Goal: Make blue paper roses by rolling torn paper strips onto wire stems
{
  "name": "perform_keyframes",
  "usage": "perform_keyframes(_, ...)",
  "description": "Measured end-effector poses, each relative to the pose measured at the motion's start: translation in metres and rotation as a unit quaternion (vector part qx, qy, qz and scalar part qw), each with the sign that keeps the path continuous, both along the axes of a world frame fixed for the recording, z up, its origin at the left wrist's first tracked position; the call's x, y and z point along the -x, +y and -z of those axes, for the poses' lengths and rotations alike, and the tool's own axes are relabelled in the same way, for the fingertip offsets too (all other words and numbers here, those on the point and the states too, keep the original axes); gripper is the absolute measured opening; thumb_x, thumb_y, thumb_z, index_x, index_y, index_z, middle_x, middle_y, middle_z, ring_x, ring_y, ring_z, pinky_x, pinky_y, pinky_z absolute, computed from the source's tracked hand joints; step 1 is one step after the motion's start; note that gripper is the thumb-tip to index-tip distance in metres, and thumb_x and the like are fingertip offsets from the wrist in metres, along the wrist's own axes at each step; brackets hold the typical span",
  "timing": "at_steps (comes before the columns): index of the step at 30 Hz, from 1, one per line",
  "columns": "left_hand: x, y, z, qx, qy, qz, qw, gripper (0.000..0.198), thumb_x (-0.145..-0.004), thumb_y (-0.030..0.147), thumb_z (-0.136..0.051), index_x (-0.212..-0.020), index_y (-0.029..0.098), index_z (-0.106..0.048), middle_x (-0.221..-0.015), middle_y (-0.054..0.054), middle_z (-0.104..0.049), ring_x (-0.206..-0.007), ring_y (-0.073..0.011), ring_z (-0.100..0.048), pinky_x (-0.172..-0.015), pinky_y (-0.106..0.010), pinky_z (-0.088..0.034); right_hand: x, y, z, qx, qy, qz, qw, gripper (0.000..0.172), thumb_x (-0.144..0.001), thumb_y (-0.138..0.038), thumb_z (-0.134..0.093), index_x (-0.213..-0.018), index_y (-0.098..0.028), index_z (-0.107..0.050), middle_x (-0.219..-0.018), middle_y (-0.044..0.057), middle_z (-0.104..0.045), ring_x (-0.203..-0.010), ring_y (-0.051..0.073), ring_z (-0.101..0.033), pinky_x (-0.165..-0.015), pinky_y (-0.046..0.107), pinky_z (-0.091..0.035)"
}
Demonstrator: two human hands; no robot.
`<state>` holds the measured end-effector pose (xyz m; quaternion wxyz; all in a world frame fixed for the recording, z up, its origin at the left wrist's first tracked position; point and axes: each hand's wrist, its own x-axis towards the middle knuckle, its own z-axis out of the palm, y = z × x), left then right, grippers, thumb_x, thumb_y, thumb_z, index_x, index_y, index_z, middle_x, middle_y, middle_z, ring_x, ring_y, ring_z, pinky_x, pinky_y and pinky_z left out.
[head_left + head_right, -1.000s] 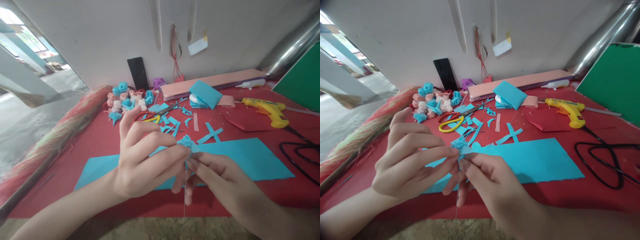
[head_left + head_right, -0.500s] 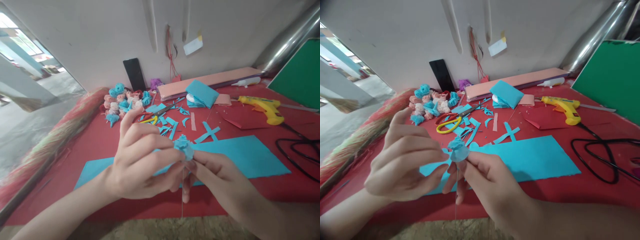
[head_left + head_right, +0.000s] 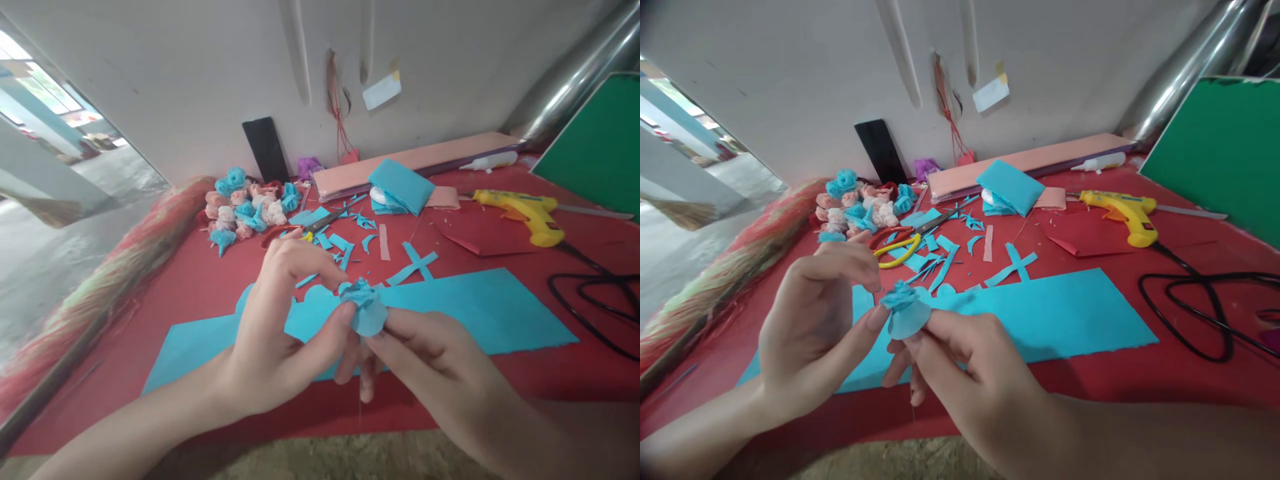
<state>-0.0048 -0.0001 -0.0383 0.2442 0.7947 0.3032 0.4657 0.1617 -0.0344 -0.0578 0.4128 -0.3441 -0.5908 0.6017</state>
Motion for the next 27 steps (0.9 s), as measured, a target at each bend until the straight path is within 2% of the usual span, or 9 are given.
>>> perform_keyframes(6,0.000,0.000,0.001,-0.003,-0.007,-0.001,1.000,0.021,-0.084,0.020,-0.060,-0.099,0.034,-0.057,-0.091,-0.002,-0.057,-0.082,-0.0218,-0.046,-0.080,-0.037,-0.034,-0.001,-0.002,0.002,-0.022,-0.056,0.013,0.998,0.030,-0.091,-0.024,-0.041,-0.069,-0.018,-0.059,-0.060,0.001,-0.060,-0.058,0.012,-0.059,-0.054,0.021,-0.047)
perform_keyframes(11,0.002,0.000,0.002,-0.036,-0.008,0.005,0.999,0.033,-0.079,0.017,-0.064,-0.104,0.037,-0.057,-0.086,0.001,-0.061,-0.079,-0.0206,-0.051,-0.091,-0.040,-0.034,-0.002,-0.002,0.001,-0.038,-0.089,0.019,0.995,0.031,-0.092,-0.027,-0.040,-0.068,-0.018,-0.058,-0.057,0.000,-0.058,-0.056,0.013,-0.059,-0.050,0.021,-0.044)
perform_keyframes(17,0.000,-0.002,-0.001,-0.052,0.006,-0.005,0.999,0.032,-0.077,0.015,-0.065,-0.100,0.037,-0.058,-0.083,0.001,-0.063,-0.074,-0.0212,-0.053,-0.090,-0.042,-0.039,-0.001,-0.001,0.000,-0.117,-0.095,0.045,0.988,0.028,-0.089,-0.015,-0.042,-0.063,-0.019,-0.053,-0.059,-0.003,-0.059,-0.057,0.010,-0.058,-0.054,0.018,-0.043)
perform_keyframes(22,-0.002,-0.003,-0.005,-0.063,0.020,-0.002,0.998,0.030,-0.076,0.015,-0.064,-0.097,0.035,-0.059,-0.081,0.001,-0.067,-0.071,-0.0209,-0.055,-0.085,-0.040,-0.042,0.000,-0.001,0.001,-0.151,-0.097,0.059,0.982,0.027,-0.087,-0.008,-0.046,-0.063,-0.020,-0.051,-0.060,-0.005,-0.058,-0.054,0.008,-0.054,-0.055,0.017,-0.042)
perform_keyframes(24,-0.003,-0.001,-0.011,-0.088,0.034,-0.007,0.996,0.026,-0.075,0.014,-0.065,-0.091,0.034,-0.062,-0.076,0.002,-0.066,-0.068,-0.0192,-0.055,-0.088,-0.040,-0.042,-0.001,0.000,0.001,-0.156,-0.106,0.065,0.980,0.027,-0.086,-0.008,-0.048,-0.062,-0.020,-0.051,-0.059,-0.005,-0.057,-0.054,0.008,-0.054,-0.054,0.016,-0.042)
perform_keyframes(27,-0.005,-0.001,-0.021,-0.113,0.045,-0.031,0.992,0.019,-0.068,0.014,-0.070,-0.071,0.032,-0.066,-0.066,0.004,-0.059,-0.062,-0.0161,-0.053,-0.101,-0.045,-0.036,-0.001,0.000,0.001,-0.149,-0.110,0.067,0.980,0.026,-0.086,-0.010,-0.047,-0.063,-0.020,-0.054,-0.058,-0.004,-0.058,-0.056,0.008,-0.057,-0.054,0.016,-0.042)
